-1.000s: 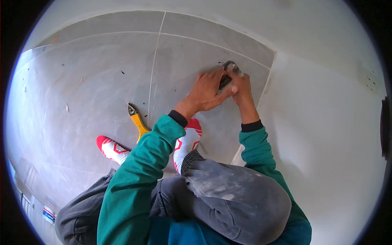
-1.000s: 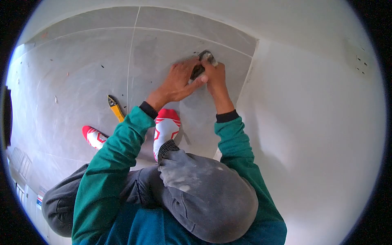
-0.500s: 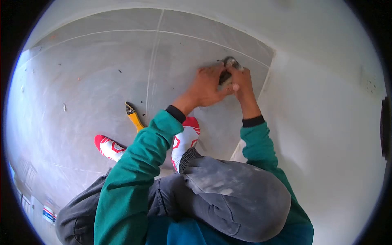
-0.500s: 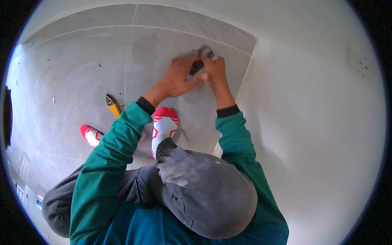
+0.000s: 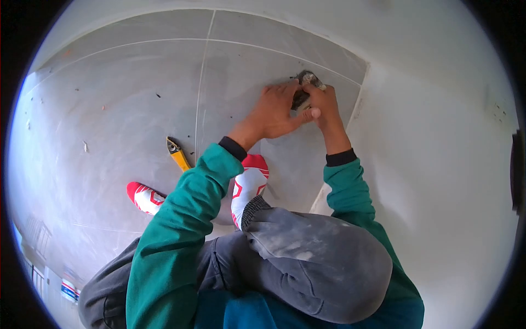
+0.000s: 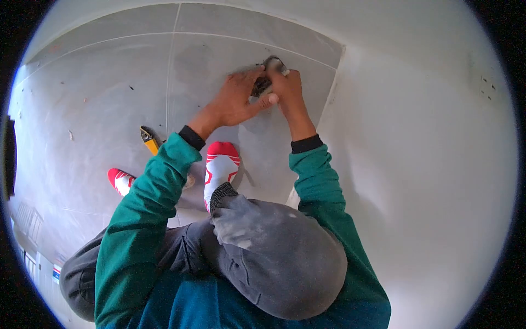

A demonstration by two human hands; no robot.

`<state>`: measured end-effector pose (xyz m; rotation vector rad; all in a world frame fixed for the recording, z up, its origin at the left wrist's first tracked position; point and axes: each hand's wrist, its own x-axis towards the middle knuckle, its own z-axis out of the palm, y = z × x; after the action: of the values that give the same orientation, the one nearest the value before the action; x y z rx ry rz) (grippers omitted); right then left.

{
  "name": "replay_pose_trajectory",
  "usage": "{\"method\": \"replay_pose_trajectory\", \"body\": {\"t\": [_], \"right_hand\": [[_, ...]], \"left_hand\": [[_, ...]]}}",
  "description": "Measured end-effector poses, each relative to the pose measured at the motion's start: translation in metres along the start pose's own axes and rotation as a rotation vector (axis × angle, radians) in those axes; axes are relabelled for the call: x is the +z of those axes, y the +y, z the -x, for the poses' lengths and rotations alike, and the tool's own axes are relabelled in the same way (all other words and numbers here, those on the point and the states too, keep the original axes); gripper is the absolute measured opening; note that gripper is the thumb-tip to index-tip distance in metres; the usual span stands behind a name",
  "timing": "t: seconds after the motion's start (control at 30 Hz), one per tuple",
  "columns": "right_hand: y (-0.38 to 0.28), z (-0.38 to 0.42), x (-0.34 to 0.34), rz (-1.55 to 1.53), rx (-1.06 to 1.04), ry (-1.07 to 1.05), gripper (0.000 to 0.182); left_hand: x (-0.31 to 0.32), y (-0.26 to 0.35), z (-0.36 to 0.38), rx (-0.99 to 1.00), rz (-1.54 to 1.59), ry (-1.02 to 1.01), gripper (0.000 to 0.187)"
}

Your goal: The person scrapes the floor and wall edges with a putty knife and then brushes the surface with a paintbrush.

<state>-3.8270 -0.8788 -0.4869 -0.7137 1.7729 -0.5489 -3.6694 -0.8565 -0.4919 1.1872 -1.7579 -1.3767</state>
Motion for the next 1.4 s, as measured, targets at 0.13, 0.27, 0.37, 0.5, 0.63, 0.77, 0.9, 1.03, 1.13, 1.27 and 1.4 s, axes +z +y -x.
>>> {"method": "replay_pose_trajectory", "body": {"t": [0.13, 0.27, 0.37, 0.5, 0.63, 0.77, 0.9, 1.03, 1.13, 1.27, 1.4], "right_hand": [[-0.004, -0.001, 0.01, -0.024, -0.067, -0.026, 0.018], [-0.003, -0.004, -0.003, 0.176, -0.162, -0.173, 0.015], [-0.007, 0.008, 0.012, -0.149, 0.023, 0.018, 0.016], [0.0, -0.007, 0.002, -0.034, 0.074, 0.055, 0.018], [0.028, 0.014, -0.016, 0.017, -0.075, -0.225, 0.022], [0.022, 0.023, -0.055, 0.129, -0.138, -0.092, 0.019], [-0.01, 0.005, -0.08, 0.134, -0.189, 0.067, 0.018], [-0.02, -0.038, -0.1, 0.234, -0.355, 0.104, 0.02], [-0.03, -0.056, -0.087, 0.348, -0.497, 0.089, 0.024], [-0.033, -0.044, -0.037, 0.665, -0.406, 0.091, 0.04], [0.007, 0.002, 0.02, 0.788, -0.852, -0.255, 0.046]], "left_hand": [[0.012, -0.014, 0.008, 0.061, -0.108, 0.075, 0.082], [0.006, -0.008, -0.001, 0.031, -0.076, 0.097, 0.082], [-0.013, -0.001, -0.004, -0.044, 0.02, -0.142, 0.083], [-0.006, 0.004, -0.005, 0.029, -0.078, -0.028, 0.071], [-0.021, 0.0, 0.013, -0.13, 0.05, -0.385, 0.054], [-0.005, -0.026, 0.027, 0.032, -0.145, -0.163, 0.052], [0.006, -0.03, -0.02, 0.19, -0.735, 0.186, 0.064], [0.017, -0.032, -0.006, 0.46, -0.646, -0.32, 0.068], [0.01, -0.022, 0.034, 0.53, -0.525, -0.44, 0.061], [-0.028, -0.014, 0.057, 0.18, -0.319, -0.473, 0.036], [-0.062, -0.012, 0.06, 0.053, -0.217, 0.013, 0.017]]}}
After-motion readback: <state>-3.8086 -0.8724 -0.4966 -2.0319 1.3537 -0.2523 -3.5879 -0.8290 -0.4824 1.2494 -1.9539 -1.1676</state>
